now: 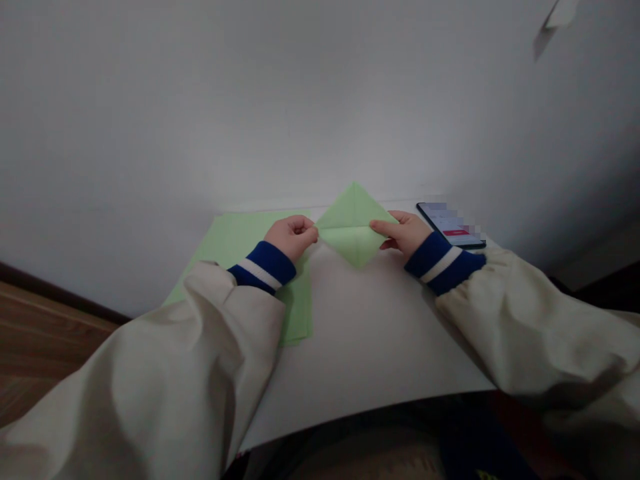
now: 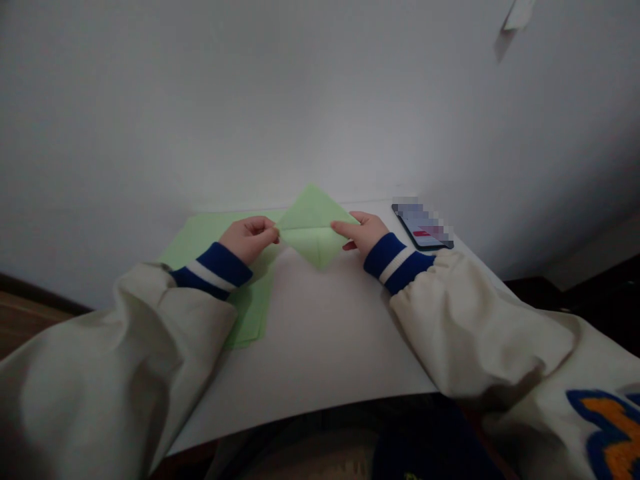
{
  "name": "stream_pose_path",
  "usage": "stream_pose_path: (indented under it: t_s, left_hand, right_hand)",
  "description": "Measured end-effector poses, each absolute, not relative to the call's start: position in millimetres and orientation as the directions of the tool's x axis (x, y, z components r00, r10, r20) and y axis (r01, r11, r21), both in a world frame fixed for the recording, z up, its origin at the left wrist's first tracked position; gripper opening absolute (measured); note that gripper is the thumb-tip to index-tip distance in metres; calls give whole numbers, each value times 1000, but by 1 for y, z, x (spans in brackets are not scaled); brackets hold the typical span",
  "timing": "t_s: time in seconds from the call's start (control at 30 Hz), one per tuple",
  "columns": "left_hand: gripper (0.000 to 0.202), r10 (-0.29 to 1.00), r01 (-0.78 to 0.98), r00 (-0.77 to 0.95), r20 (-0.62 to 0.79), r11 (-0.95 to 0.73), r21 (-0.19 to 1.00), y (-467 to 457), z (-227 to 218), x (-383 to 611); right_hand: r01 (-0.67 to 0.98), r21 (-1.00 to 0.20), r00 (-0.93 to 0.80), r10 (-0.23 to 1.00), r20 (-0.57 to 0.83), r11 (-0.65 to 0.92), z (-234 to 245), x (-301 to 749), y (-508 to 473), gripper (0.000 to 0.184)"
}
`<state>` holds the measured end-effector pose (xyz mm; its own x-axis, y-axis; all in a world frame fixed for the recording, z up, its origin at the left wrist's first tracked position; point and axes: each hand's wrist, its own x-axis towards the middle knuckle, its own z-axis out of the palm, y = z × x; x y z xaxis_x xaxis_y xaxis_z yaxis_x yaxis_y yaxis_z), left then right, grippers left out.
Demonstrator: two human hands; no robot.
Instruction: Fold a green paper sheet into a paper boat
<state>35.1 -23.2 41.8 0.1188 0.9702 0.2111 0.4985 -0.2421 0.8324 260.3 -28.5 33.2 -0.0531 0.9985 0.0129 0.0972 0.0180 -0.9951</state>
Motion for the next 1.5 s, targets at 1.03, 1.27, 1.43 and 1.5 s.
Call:
stream_pose_path:
  t_s: [1.03, 1.27, 1.43, 1.5]
  left_hand:
    - [25, 953, 313, 116, 280, -303, 900, -16, 30, 37]
    - [36, 867, 388, 249, 433, -498, 775, -23, 39, 36]
    - [36, 567, 474, 580, 585, -819, 323, -26, 42, 33]
    - [23, 480, 461, 677, 559, -868, 187, -25, 42, 34]
  right_hand:
    - [373, -870, 98, 919, 381, 321, 31, 261, -28, 20]
    - [768, -163, -403, 666, 628, 619, 47, 258, -45, 6]
    - [783, 70, -537, 615, 577, 618, 46, 256, -44, 8]
    - [743, 88, -587, 582, 563, 664, 45, 254, -44, 11]
